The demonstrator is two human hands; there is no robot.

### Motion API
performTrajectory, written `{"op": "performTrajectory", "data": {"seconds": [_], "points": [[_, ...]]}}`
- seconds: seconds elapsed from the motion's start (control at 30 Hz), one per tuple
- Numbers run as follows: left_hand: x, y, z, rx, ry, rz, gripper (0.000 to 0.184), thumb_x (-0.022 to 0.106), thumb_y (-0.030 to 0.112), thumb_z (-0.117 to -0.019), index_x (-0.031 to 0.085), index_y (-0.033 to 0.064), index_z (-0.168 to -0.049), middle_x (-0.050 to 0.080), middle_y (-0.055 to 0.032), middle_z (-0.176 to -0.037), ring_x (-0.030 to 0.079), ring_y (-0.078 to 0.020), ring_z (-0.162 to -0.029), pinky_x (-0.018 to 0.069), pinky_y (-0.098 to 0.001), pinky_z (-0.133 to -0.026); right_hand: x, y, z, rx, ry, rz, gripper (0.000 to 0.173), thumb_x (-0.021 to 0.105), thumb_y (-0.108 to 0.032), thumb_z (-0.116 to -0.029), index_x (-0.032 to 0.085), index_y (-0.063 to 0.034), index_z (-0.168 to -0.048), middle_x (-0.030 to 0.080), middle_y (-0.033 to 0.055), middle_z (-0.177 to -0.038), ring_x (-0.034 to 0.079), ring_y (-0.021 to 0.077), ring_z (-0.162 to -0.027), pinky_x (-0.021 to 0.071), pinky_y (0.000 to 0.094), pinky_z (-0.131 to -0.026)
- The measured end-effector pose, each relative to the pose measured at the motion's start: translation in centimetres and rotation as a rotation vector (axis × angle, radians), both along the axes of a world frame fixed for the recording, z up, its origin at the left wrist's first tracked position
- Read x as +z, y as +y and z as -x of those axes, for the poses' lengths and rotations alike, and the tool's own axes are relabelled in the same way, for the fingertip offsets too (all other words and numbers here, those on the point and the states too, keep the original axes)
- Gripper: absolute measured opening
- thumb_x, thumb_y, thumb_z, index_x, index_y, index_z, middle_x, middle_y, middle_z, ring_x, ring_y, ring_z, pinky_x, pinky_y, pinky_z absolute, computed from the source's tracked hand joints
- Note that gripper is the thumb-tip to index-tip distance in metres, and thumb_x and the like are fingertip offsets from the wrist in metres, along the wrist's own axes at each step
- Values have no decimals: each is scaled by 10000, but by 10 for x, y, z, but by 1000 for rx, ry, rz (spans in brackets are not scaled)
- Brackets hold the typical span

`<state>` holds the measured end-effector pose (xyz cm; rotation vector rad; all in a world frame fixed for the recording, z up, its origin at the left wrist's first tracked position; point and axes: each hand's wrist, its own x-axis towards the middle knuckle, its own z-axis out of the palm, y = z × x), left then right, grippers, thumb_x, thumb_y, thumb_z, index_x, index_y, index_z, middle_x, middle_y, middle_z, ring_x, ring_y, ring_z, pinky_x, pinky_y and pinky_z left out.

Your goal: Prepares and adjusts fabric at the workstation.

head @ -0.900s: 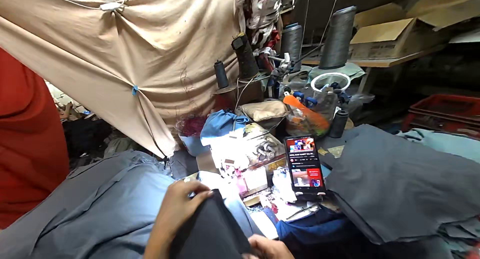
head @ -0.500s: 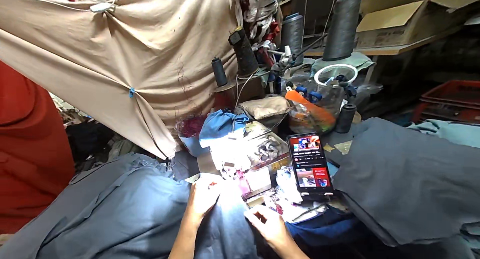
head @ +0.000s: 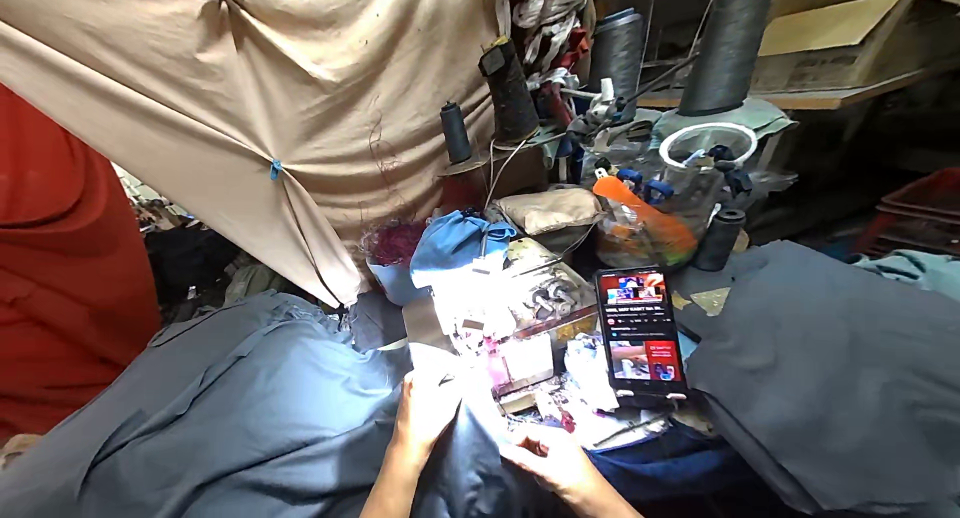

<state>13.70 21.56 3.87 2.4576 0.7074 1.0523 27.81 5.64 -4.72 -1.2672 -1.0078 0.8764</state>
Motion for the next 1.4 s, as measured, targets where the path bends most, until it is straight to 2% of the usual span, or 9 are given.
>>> {"op": "performTrajectory", "data": {"seconds": [0.53, 0.9, 1.0, 1.1, 1.17, 1.2, 1.23, 1.3, 1.4], "points": [[17, 16, -16, 115, 179, 167, 271, 745, 254, -857, 779, 30, -1005, 757, -125, -1008, 712, -227, -1001, 541, -424, -955, 22, 8, 5, -63, -50, 58, 153, 724, -160, -921, 755, -14, -887, 695, -10, -779, 614, 3, -716, 521, 231, -714], [31, 67, -38, 190, 246, 234, 221, 656, 167, -928, 739, -23, -1005, 730, -180, -1002, 690, -275, -994, 531, -449, -932, 49, 51, 9, -277, -157, 114, 183, 687, -129, -917, 715, 32, -835, 658, 93, -783, 615, 164, -780, 507, 396, -781], [35, 73, -44, 249, 187, 308, 244, 647, 136, -952, 718, -37, -1110, 709, -219, -1128, 667, -308, -1113, 502, -459, -1016, 48, 57, 16, -366, -96, 70, 360, 689, -136, -928, 664, 92, -1204, 697, 214, -1131, 656, 258, -1082, 511, 433, -996], [32, 78, -50, 302, 272, 240, 299, 601, 102, -988, 677, -40, -1240, 644, -220, -1330, 567, -321, -1317, 370, -456, -1173, 46, 61, 17, -394, -94, 91, 420, 699, -172, -939, 644, 68, -1279, 688, 218, -1217, 644, 275, -1165, 485, 449, -1049], [26, 76, -41, 308, 362, 96, 362, 552, 147, -1017, 639, 2, -1337, 531, -169, -1509, 375, -318, -1497, 147, -510, -1277, 39, 56, 13, -396, -197, 115, 281, 709, -228, -932, 730, 51, -961, 711, 166, -913, 672, 252, -910, 519, 469, -878], [20, 69, -30, 307, 285, -8, 335, 560, 165, -1008, 676, 24, -1289, 542, -152, -1504, 381, -327, -1494, 173, -528, -1270, 32, 50, 9, -372, -252, 95, 291, 703, -254, -932, 724, 27, -859, 689, 125, -819, 654, 217, -824, 521, 449, -817], [12, 55, -13, 298, 120, -131, 274, 600, 143, -976, 736, 19, -1179, 635, -163, -1392, 513, -350, -1392, 320, -533, -1212, 24, 42, 6, -346, -306, 50, 282, 693, -245, -919, 719, 15, -816, 677, 101, -777, 640, 189, -779, 517, 426, -779], [-2, 11, 34, 279, -141, -347, 181, 682, 105, -871, 784, -16, -959, 765, -180, -1043, 741, -320, -1014, 583, -452, -929, 9, 24, -1, -272, -367, -14, 297, 710, -266, -910, 746, 22, -846, 703, 120, -808, 663, 201, -794, 538, 433, -793], [-47, -59, 126, 149, -269, -214, 86, 718, 115, -926, 743, 38, -955, 765, -61, -990, 730, -70, -944, 602, -223, -872, -16, 10, -14, -153, -368, -26, 290, 726, -299, -892, 746, -12, -861, 699, 64, -788, 653, 128, -748, 560, 357, -744]]}}
